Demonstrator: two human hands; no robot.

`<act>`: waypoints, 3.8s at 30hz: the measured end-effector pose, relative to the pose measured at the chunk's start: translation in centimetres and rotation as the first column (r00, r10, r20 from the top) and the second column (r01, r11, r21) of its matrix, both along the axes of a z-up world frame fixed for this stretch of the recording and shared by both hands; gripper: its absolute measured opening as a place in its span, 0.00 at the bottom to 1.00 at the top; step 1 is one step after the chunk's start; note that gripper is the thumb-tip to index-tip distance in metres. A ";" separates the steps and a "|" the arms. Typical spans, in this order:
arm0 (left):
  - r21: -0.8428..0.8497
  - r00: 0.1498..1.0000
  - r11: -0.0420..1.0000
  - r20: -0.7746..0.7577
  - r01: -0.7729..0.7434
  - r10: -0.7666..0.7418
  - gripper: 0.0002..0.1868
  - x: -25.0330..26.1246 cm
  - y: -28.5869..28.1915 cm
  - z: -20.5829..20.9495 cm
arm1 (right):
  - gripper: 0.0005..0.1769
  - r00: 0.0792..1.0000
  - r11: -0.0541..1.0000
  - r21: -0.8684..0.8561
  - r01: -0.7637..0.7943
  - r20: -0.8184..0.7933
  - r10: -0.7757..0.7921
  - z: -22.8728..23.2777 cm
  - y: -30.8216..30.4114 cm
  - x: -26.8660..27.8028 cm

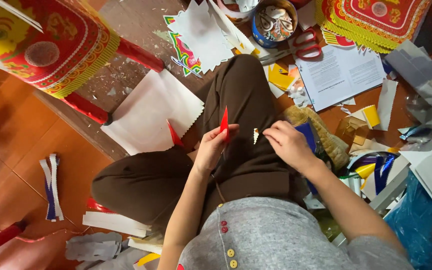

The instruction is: Decorating paper-mache horses with colorful paper cut-outs and glue

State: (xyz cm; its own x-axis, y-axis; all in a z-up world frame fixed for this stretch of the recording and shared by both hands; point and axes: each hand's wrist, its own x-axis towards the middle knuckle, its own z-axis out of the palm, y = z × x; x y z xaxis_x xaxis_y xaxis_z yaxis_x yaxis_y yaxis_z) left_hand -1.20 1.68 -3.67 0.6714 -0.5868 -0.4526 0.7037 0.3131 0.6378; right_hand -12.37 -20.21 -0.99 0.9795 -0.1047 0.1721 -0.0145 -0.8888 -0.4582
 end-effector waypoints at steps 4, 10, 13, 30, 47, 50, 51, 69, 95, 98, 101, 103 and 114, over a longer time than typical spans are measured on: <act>0.025 1.000 1.000 0.011 0.011 -0.012 0.16 -0.3 -0.2 0.7 | 0.09 0.995 0.995 0.038 0.096 -0.044 -0.094 -1.2 1.5 1.2; 0.043 0.997 0.999 0.076 0.029 -0.032 0.16 -0.8 -0.2 -1.4 | 0.13 0.949 0.966 0.131 0.224 -0.254 -0.186 -1.6 2.9 2.4; 0.137 0.980 0.989 0.182 0.059 -0.084 0.17 -0.7 0.2 -1.6 | 0.07 0.961 0.944 0.237 0.231 -0.205 -0.184 -1.7 3.5 2.9; 0.323 0.904 0.944 0.421 -0.071 -0.076 0.10 -0.4 0.4 7.6 | 0.03 0.982 0.677 0.712 0.183 -0.156 -0.102 3.1 7.4 6.2; 0.515 0.817 0.852 0.527 -0.089 -0.233 0.07 -0.7 0.7 8.1 | 0.03 0.957 0.665 0.700 0.261 -0.277 -0.084 3.3 7.8 6.0; 0.524 0.824 0.848 0.513 -0.079 -0.240 0.07 -0.8 0.7 7.9 | 0.05 0.949 0.666 0.690 0.285 -0.299 -0.096 3.3 7.7 5.9; 0.511 0.823 0.856 0.516 -0.076 -0.235 0.07 -0.8 0.6 7.6 | 0.06 0.946 0.666 0.685 0.294 -0.307 -0.102 3.1 7.7 5.9; 0.653 0.794 0.755 0.487 -0.055 -0.364 0.10 -0.8 0.5 7.5 | 0.09 0.979 0.624 0.758 0.191 -0.197 -0.060 1.2 7.4 5.7; 0.455 0.936 0.889 0.335 -0.058 -0.111 0.06 -0.9 1.3 6.1 | 0.06 0.987 0.918 0.396 0.004 0.146 -0.067 1.5 8.6 5.6; 0.467 0.946 0.883 0.305 -0.047 -0.111 0.07 -0.8 1.3 7.8 | 0.05 0.981 0.940 0.341 -0.014 0.184 -0.052 1.7 8.7 5.5; 0.438 0.950 0.896 0.303 -0.073 -0.071 0.05 -0.9 1.2 6.5 | 0.05 0.980 0.946 0.324 -0.016 0.191 -0.049 1.6 8.9 5.5; 0.414 0.948 0.905 0.314 -0.099 -0.040 0.04 -1.0 1.0 5.0 | 0.05 0.982 0.943 0.333 -0.009 0.178 -0.054 1.5 8.9 5.6; 0.302 0.971 0.931 0.183 -0.205 0.155 0.07 -1.4 0.2 3.2 | 0.01 0.971 0.534 0.811 0.238 -0.196 -0.135 0.8 8.6 5.9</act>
